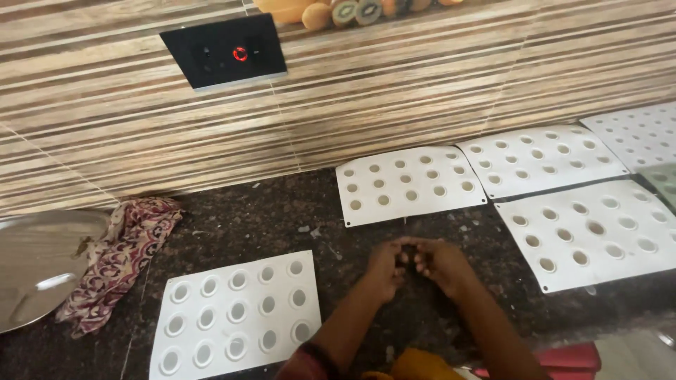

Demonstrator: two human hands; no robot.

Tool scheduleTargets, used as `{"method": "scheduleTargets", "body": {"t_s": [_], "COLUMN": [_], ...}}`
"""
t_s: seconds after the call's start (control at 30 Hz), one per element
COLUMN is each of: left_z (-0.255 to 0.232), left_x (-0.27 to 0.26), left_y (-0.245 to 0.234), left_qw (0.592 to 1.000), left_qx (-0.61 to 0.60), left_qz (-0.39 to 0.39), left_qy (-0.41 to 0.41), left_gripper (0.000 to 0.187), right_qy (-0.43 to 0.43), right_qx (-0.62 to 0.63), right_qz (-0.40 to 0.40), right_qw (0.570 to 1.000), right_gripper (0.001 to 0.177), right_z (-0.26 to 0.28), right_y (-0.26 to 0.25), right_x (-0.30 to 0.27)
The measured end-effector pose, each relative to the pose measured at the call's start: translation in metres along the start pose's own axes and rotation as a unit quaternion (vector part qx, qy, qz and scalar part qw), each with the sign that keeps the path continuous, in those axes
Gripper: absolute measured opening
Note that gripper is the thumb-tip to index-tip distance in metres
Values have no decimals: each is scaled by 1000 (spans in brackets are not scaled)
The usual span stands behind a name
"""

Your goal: The person cuts white solid wax chunks into smaller pieces with a cleaver on a black tray, then arranges white mold sheets on the counter and places the cut pieces into the mold cavities and onto a plate. They continue cutting and transferring pieces throughout the clip.

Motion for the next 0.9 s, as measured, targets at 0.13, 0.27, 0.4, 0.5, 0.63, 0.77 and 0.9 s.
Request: {"method": "scheduleTargets", "body": {"t_s": [0.13,0.27,0.4,0.5,0.63,0.77,0.9], "left_z": [7,-13,-67,-151,-246,-250,-236], "left_x": [10,-28,-80,-128,-242,-319,-311], "left_y": [-25,-17,-29,-104,-225,-302,-349], "left_qw": [998,995,993,958,674,507,557], "left_qx": [-41,-50,-64,104,436,615,611], "left_qz": [-10,-56,-21,-110,-313,-540,-493], "left_qy": [48,71,100,244,507,272,272], "left_gripper": [8,10,13,23,41,49,57], "right_qy": [-135,-192,-209,-201,-107,-65,-35], "right_qx": [-200,-327,-437,-320,13,-6,-292], "right_qz": [-119,-204,-266,-168,102,186,147], "right_qw": [963,902,834,910,989,980,944], "right_gripper": [36,52,42,33,20,33,29], "right_z": [27,58,55,24,-2,-26,-43], "right_y": [5,34,32,23,72,136,192], "right_x": [-11,-17,-16,1,-20,-34,-61]}}
Point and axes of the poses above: each hand's wrist, its own x-axis towards the middle knuckle, its own y-axis out of the palm, z = x × y, the point moved 7 cm from there along x, towards the middle knuckle, and after that the axes turned 8 degrees about -x, right-handed, at the moved point
